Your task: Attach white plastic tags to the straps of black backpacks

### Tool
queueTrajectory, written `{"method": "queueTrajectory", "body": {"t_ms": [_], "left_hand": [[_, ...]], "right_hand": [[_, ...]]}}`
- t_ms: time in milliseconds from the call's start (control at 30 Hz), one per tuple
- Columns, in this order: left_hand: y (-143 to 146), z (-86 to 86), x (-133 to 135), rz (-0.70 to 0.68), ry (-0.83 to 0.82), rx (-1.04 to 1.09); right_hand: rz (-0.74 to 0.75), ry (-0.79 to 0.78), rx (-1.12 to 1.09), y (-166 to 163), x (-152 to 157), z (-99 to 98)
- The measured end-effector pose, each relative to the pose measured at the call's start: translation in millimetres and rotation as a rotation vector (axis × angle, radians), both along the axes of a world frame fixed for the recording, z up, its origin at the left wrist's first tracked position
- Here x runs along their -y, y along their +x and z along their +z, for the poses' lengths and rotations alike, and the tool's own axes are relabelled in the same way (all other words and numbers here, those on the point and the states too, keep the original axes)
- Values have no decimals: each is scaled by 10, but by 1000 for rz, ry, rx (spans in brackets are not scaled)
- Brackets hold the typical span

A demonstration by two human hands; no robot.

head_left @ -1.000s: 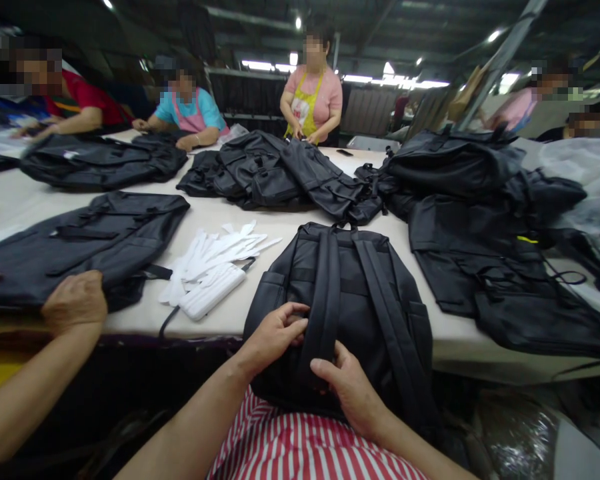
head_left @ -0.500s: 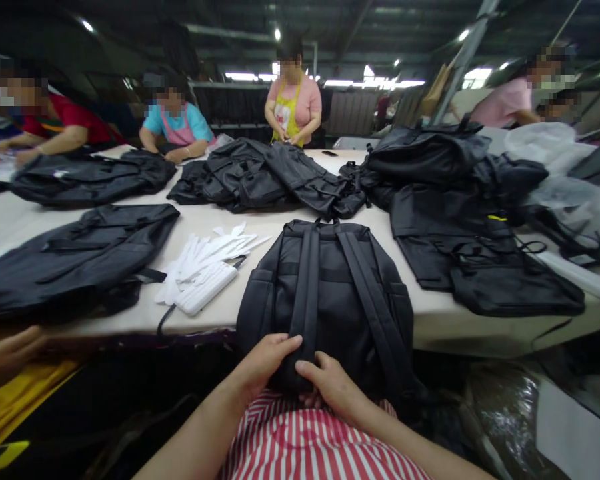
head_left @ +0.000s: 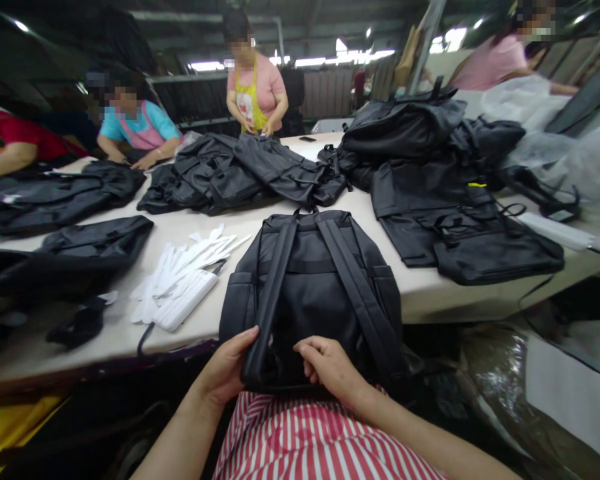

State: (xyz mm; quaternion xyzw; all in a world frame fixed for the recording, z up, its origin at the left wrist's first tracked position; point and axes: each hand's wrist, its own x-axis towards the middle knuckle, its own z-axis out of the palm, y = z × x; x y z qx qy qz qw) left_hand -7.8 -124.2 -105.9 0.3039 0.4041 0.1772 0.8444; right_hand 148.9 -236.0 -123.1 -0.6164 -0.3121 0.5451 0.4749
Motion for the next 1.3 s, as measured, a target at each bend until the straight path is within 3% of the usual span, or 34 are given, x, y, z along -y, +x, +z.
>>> {"method": "queueTrajectory", "body": {"t_ms": [200,467,600,733,833,933,1033,1133,1300], "left_hand": [[8,59,-17,-17,-28,-6],[111,76,20,18,-83,-29],[83,19,-8,21,-110,-2],[84,-6,-9,21,-112,-1],[151,50,33,-7,-63,-24],[254,132,115,-14,66,-85],[328,149,194,-7,187,-155],[337,98,229,54,280,-243],[275,112,190,-3,200,-90]], "right_hand": [[36,47,24,56,-256,-5],[71,303,393,65,-529,56],[-10,246,336,68,-488,34],[115,211,191,58,-313,48],[193,289,355,60,-221,108],[168,330,463,55,-224,123],[32,247,307,14,-275,41],[-89,68,91,-40,-321,-75],[-177,12,-28,-19,-386,-94]]}}
